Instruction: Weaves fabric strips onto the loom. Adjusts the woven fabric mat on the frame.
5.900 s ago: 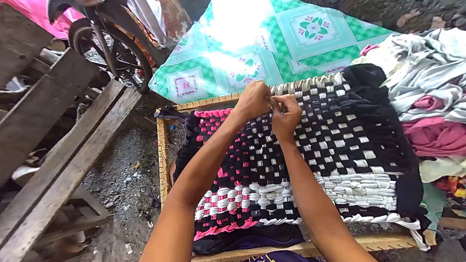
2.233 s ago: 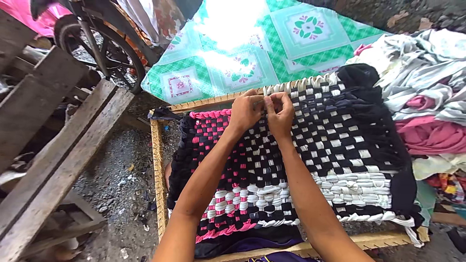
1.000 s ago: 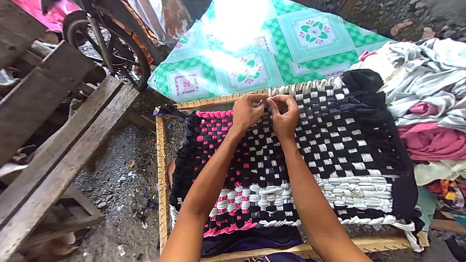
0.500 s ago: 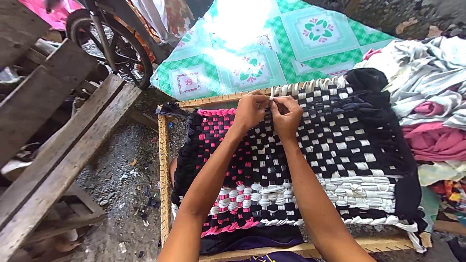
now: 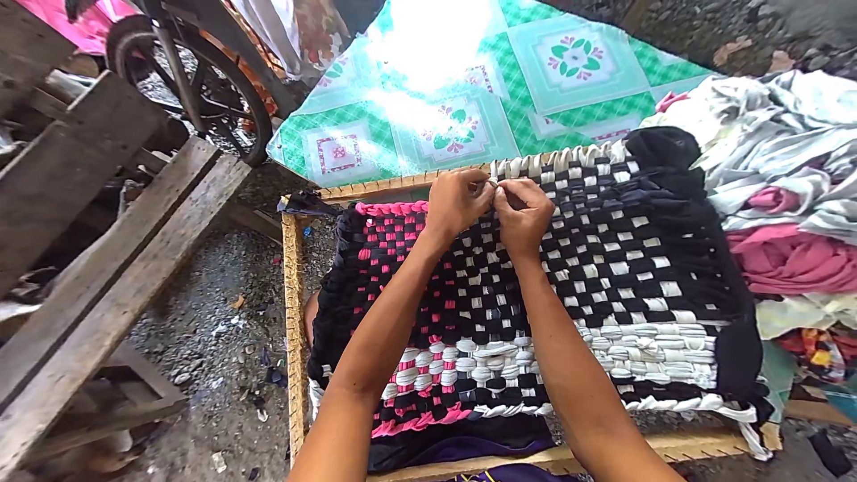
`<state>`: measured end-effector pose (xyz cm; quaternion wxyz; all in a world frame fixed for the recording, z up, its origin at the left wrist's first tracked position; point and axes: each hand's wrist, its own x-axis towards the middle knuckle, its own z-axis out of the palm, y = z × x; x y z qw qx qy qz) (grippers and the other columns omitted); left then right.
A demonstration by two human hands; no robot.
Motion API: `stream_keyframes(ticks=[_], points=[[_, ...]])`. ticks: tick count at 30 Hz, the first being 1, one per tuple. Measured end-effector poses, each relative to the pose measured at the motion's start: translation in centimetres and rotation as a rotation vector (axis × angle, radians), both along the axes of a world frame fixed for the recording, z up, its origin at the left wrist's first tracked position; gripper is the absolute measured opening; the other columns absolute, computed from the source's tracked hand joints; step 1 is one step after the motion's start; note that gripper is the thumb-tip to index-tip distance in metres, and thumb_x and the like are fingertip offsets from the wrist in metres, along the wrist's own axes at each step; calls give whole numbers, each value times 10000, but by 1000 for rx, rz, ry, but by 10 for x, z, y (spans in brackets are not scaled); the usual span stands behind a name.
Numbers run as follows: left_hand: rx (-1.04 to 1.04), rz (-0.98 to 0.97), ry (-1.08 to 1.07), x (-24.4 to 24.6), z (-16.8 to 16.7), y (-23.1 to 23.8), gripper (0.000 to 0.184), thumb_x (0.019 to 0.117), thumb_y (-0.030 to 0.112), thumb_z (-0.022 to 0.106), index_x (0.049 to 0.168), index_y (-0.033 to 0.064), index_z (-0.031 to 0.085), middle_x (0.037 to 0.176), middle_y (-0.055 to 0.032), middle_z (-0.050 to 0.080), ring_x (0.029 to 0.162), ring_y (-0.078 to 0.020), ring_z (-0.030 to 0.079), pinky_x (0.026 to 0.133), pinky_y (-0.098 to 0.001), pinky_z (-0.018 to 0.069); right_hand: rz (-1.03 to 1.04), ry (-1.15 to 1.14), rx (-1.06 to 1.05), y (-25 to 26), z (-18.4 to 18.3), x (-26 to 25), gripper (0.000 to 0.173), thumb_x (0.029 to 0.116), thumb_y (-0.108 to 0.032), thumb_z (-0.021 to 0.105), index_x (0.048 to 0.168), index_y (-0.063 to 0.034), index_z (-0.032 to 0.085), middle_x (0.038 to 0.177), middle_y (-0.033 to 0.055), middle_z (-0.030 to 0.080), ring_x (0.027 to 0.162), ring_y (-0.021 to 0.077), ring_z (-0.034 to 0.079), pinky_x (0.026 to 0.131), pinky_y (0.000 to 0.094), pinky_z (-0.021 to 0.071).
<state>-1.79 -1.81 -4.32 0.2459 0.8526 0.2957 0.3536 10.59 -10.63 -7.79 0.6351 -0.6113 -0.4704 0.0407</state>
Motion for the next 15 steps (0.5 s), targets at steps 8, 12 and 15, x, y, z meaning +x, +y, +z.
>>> stream_keyframes(ticks=[8, 12, 15], points=[[-89, -228, 27, -7, 10, 18, 249, 975, 170, 657, 1187, 131, 779, 1125, -57, 747, 959, -165, 720, 876, -400, 602, 101, 124, 20, 1, 1, 1, 142, 918, -36, 689, 1032, 13, 758, 1042, 107, 717, 854, 116, 691, 752, 256, 602], [-43, -228, 68, -5, 11, 18, 216, 986, 129, 622, 1125, 113, 786, 1064, -68, 749, 922, -183, 721, 873, -426, 596, 130, 100, -24, 1, 3, 3, 136, 952, -55, 630, 1049, -3, 710, 1035, 94, 692, 849, 118, 669, 744, 267, 586], [-24, -154, 151, 1, 15, 11, 218, 967, 125, 605, 1100, 98, 775, 1024, -82, 743, 902, -225, 718, 836, -466, 589, 145, 60, -50, 2, 2, 4, 127, 965, -69, 601, 1028, 6, 682, 1106, 118, 669, 948, 150, 665, 794, 286, 587]])
